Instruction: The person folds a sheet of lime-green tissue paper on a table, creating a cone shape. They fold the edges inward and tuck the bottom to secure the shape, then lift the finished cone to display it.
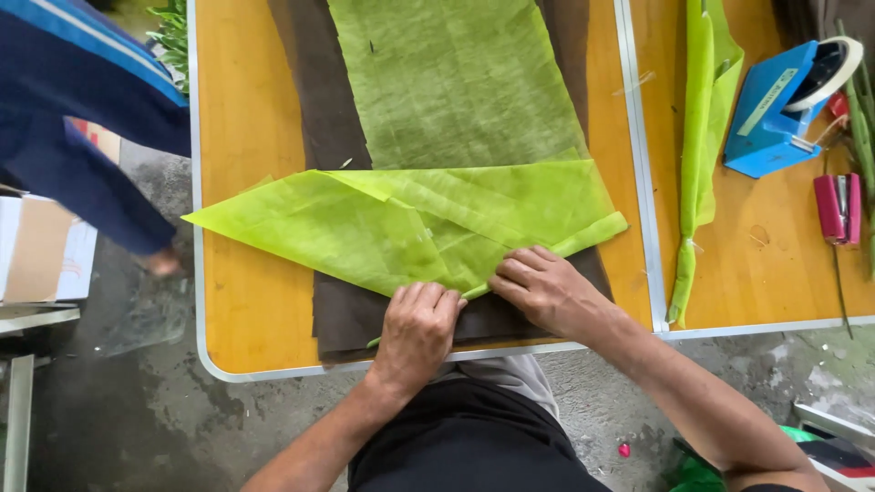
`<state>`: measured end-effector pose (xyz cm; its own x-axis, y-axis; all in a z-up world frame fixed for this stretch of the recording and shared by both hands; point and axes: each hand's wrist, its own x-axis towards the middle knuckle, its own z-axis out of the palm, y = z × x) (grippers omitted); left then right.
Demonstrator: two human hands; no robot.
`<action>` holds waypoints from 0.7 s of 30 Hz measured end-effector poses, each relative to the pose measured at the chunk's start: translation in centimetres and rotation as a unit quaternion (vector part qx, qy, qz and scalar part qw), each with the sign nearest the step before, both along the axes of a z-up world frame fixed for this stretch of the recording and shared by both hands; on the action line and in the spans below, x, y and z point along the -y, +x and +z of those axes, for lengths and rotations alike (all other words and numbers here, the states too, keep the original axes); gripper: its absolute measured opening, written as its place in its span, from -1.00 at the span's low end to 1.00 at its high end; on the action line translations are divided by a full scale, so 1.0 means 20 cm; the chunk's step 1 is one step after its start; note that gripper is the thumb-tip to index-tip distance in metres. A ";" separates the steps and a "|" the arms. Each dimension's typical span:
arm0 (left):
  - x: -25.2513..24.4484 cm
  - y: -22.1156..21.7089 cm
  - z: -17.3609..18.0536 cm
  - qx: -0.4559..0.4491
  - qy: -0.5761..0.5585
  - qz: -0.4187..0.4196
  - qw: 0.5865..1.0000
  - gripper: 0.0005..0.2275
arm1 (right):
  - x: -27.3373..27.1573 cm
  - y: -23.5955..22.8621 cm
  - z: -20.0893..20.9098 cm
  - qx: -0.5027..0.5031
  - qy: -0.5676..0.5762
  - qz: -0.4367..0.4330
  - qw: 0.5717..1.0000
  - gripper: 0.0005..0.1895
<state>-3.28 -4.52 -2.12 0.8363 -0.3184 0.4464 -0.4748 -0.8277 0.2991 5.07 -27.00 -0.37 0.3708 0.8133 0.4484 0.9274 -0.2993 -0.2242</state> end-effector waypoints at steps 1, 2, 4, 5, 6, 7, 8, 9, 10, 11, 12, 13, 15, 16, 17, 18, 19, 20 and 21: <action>0.00 -0.01 0.00 0.000 0.003 0.004 1.000 -0.86 | 0.00 0.00 -0.01 0.000 0.003 0.004 1.000 -0.69; 0.00 -0.01 0.00 0.000 0.008 0.011 1.000 -0.87 | 0.00 0.00 -0.02 0.007 -0.003 -0.003 1.000 -0.70; -0.01 -0.01 0.00 0.002 0.015 0.023 1.000 -0.84 | -0.02 0.01 -0.02 0.014 -0.006 -0.004 1.000 -0.71; 0.00 -0.02 -0.01 0.001 0.011 0.026 1.000 -0.87 | -0.02 0.00 -0.01 0.015 -0.013 -0.010 1.000 -0.73; 0.00 -0.02 -0.02 0.001 0.007 0.030 1.000 -0.90 | -0.03 0.00 -0.01 0.016 -0.020 -0.016 1.000 -0.75; 0.00 -0.02 -0.01 0.001 0.007 0.029 1.000 -0.90 | -0.03 0.00 0.01 0.016 -0.021 -0.016 1.000 -0.75; 0.00 -0.02 -0.01 0.006 0.022 0.032 0.999 -0.89 | -0.03 0.00 0.02 0.012 -0.021 -0.013 1.000 -0.74; 0.00 -0.01 0.00 0.011 0.037 0.035 0.999 -0.87 | -0.03 0.00 0.04 0.008 -0.022 -0.010 1.000 -0.74; 0.00 -0.02 0.00 0.011 0.037 0.035 0.999 -0.87 | -0.02 0.01 0.06 0.009 -0.022 -0.011 1.000 -0.74; 0.01 -0.02 -0.01 0.009 0.036 0.036 0.999 -0.87 | -0.01 0.01 0.09 0.001 -0.021 -0.020 1.000 -0.77; 0.01 -0.02 -0.01 0.006 0.036 0.037 0.999 -0.87 | -0.01 0.02 0.12 -0.007 -0.021 -0.029 0.999 -0.80; 0.01 -0.02 -0.01 0.006 0.036 0.038 0.999 -0.87 | 0.03 0.02 0.09 -0.007 -0.021 -0.027 0.999 -0.80; 0.01 -0.03 -0.01 -0.001 0.035 0.042 0.999 -0.86 | 0.09 0.03 0.03 -0.008 -0.037 -0.036 0.999 -0.75; 0.01 -0.03 -0.01 -0.001 0.036 0.044 0.998 -0.86 | 0.09 0.03 0.01 -0.008 -0.036 -0.034 0.999 -0.75; 0.00 -0.03 -0.01 -0.013 0.026 0.036 0.999 -0.86 | 0.10 0.03 -0.02 0.004 -0.039 -0.041 0.998 -0.78; 0.00 -0.04 0.00 -0.024 0.016 0.028 0.999 -0.85 | 0.10 0.03 -0.04 0.017 -0.042 -0.049 0.998 -0.81; 0.00 -0.03 0.00 -0.024 0.019 0.033 0.999 -0.85 | 0.09 0.03 -0.04 0.017 -0.038 -0.044 0.998 -0.81; -0.01 -0.02 -0.01 -0.016 0.020 0.028 0.999 -0.87 | 0.09 0.02 -0.05 0.011 -0.045 -0.051 0.998 -0.81; -0.01 -0.01 -0.01 -0.007 0.021 0.024 0.999 -0.86 | 0.08 0.03 -0.05 0.006 -0.050 -0.057 0.997 -0.81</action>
<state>-3.55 -4.26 -2.31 0.8571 -0.2966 0.4212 -0.4309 -0.8610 0.2704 5.64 -28.64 -1.35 0.4586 0.8074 0.3712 0.8885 -0.4230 -0.1776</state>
